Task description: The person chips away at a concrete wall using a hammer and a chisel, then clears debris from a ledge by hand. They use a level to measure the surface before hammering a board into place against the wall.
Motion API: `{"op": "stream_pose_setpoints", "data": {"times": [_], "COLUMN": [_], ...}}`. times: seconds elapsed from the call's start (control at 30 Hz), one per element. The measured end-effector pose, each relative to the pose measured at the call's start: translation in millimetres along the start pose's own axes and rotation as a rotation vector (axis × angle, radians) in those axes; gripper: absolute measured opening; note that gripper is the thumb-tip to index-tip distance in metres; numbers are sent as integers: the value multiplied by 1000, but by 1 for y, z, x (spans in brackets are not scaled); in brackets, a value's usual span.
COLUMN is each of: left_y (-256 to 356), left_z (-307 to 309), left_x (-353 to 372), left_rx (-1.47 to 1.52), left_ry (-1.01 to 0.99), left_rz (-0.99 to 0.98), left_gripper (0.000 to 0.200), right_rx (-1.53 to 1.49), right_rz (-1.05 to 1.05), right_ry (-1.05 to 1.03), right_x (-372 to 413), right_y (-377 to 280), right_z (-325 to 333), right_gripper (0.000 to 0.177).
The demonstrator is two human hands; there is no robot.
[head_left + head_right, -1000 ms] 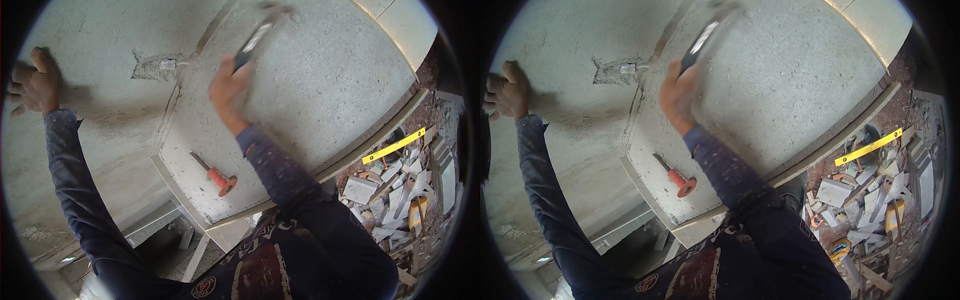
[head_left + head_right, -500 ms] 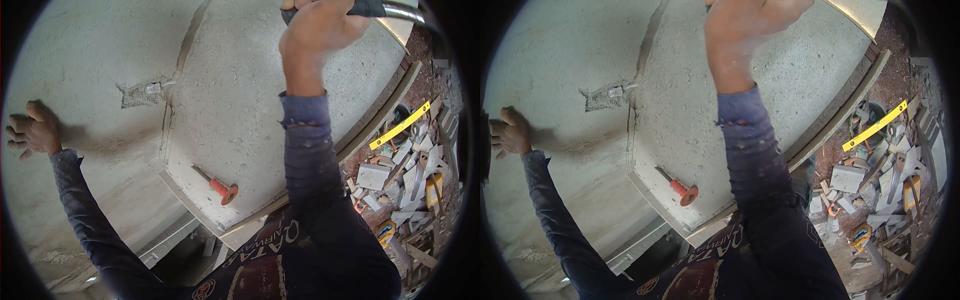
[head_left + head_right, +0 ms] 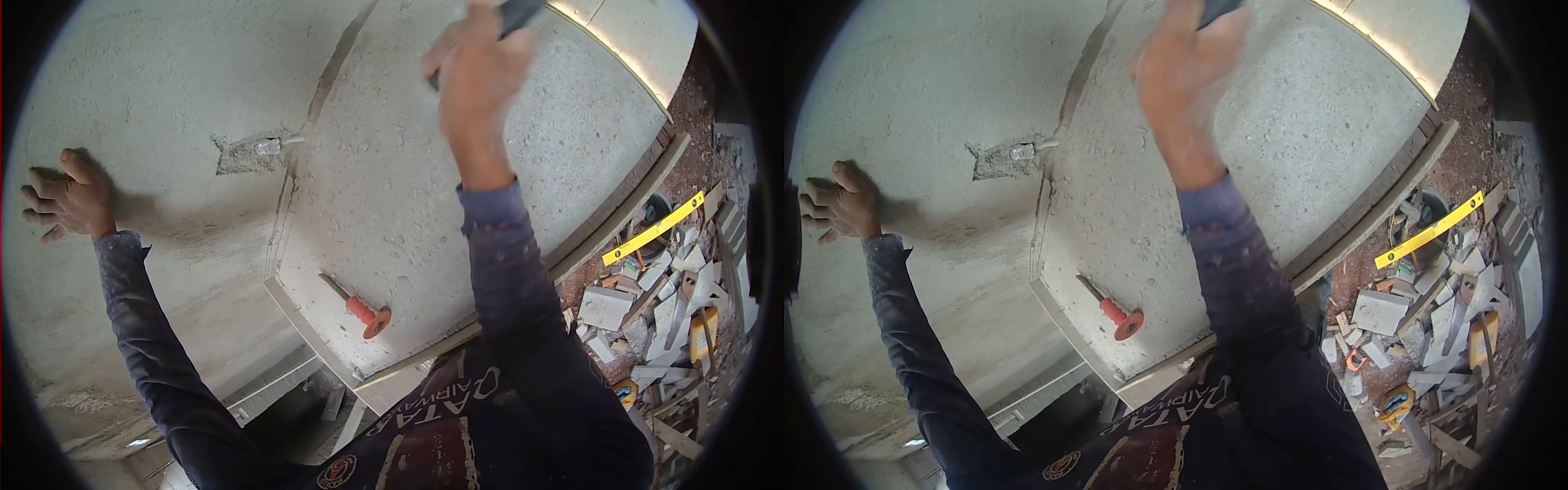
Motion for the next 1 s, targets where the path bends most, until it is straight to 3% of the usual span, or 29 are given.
{"op": "stream_pose_setpoints", "data": {"times": [0.03,0.1,0.13,0.17,0.2,0.27,0.3,0.37,0.43,0.5,0.53,0.6,0.63,0.67,0.7,0.73,0.77,0.87,0.93,0.97,1.0], "left_y": [1,2,-2,-4,-3,0,0,1,0,0,-1,-4,-3,-1,-1,1,0,-8,-6,-6,-7], "left_z": [-1,2,3,2,-1,0,0,0,-1,-2,-5,-4,-1,0,0,0,1,2,-5,-4,-2], "left_x": [2,0,1,2,-1,-7,-2,0,0,-2,-1,-1,-2,-1,-1,-1,0,0,-2,-2,-1], "left_rx": [-7,28,18,8,7,8,-1,9,12,13,13,18,9,6,10,18,21,20,36,38,37], "left_ry": [-4,-7,-7,-17,-10,9,-7,-14,-19,-13,-10,-1,5,-17,-32,-15,-13,-12,-6,1,14], "left_rz": [2,8,8,6,14,13,11,2,-2,2,4,-12,-14,10,38,45,42,29,23,21,19], "left_gripper": [91,85,85,85,84,84,84,84,85,87,87,88,88,88,87,87,87,86,86,85,84], "right_rx": [0,40,548,959,698,562,569,611,434,222,222,-112,-67,559,937,795,469,707,617,567,139], "right_rz": [-6,189,261,-80,-692,-1128,-1143,-803,-610,-150,-147,190,56,343,360,-516,-1067,-965,-781,-587,-412], "right_ry": [-6,309,258,-215,-574,-805,-804,-529,-319,-119,-121,137,276,268,-33,-546,-729,-642,-370,-166,-139], "right_x": [1,37,87,131,188,218,214,157,85,16,5,-1,34,80,129,190,222,213,139,99,61], "right_y": [16,52,69,129,213,180,170,140,75,11,17,-6,28,67,105,220,201,174,115,86,57], "right_z": [-7,5,-7,-20,-15,-18,-11,3,4,4,-3,-1,-3,-5,-23,-15,-22,-3,1,4,-4], "right_gripper": [23,28,40,45,55,48,48,38,28,17,17,21,36,53,55,52,51,48,43,35,27]}}
Point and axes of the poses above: each hand's wrist, its own x-axis away from the middle knuckle, its own z-axis out of the back of the hand, y = z × x, the point moved 10 cm from there along -x, towards the middle knuckle, and after that the axes turned 3 degrees about z, right-handed, at the moved point
